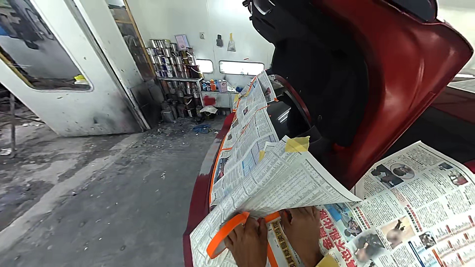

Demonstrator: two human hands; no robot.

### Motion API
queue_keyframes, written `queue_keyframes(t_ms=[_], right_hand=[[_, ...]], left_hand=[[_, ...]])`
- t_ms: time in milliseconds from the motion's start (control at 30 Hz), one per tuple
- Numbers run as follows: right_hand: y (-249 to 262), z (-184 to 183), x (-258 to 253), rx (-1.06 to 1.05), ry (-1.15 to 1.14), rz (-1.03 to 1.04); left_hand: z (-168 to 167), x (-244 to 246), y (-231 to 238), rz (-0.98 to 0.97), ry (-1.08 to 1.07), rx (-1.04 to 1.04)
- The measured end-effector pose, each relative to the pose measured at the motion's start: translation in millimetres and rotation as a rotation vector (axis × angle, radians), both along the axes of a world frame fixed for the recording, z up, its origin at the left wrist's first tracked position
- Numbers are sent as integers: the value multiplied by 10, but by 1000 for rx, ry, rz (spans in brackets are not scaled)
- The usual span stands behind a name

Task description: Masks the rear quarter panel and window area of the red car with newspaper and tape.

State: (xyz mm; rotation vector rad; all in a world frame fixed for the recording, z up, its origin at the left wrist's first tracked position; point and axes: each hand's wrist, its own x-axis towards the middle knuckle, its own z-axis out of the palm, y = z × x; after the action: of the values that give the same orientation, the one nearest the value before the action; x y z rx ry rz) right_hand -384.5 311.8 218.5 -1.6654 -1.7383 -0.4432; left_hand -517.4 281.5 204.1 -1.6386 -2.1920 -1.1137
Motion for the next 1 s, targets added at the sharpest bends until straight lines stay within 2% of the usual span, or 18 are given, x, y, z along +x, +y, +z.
queue_keyframes(t_ms=[100,300,433,600,800,933,1000], right_hand=[[2,28,-2,-24,15,-41],[11,114,36,-39,86,-33],[-1,182,77,-45,87,-19],[-33,94,174,6,-30,63],[-54,122,397,46,-180,25],[-112,206,531,-61,-123,111],[-203,282,633,-43,20,221]], left_hand=[[10,9,-2,-55,-33,-19],[-111,7,-187,-223,36,-6],[-128,-60,-284,-223,83,-47],[-120,-98,-347,-197,102,-97],[-99,33,-276,-134,132,-47],[-55,109,-304,-142,148,-82],[134,185,-399,-212,49,-105]])
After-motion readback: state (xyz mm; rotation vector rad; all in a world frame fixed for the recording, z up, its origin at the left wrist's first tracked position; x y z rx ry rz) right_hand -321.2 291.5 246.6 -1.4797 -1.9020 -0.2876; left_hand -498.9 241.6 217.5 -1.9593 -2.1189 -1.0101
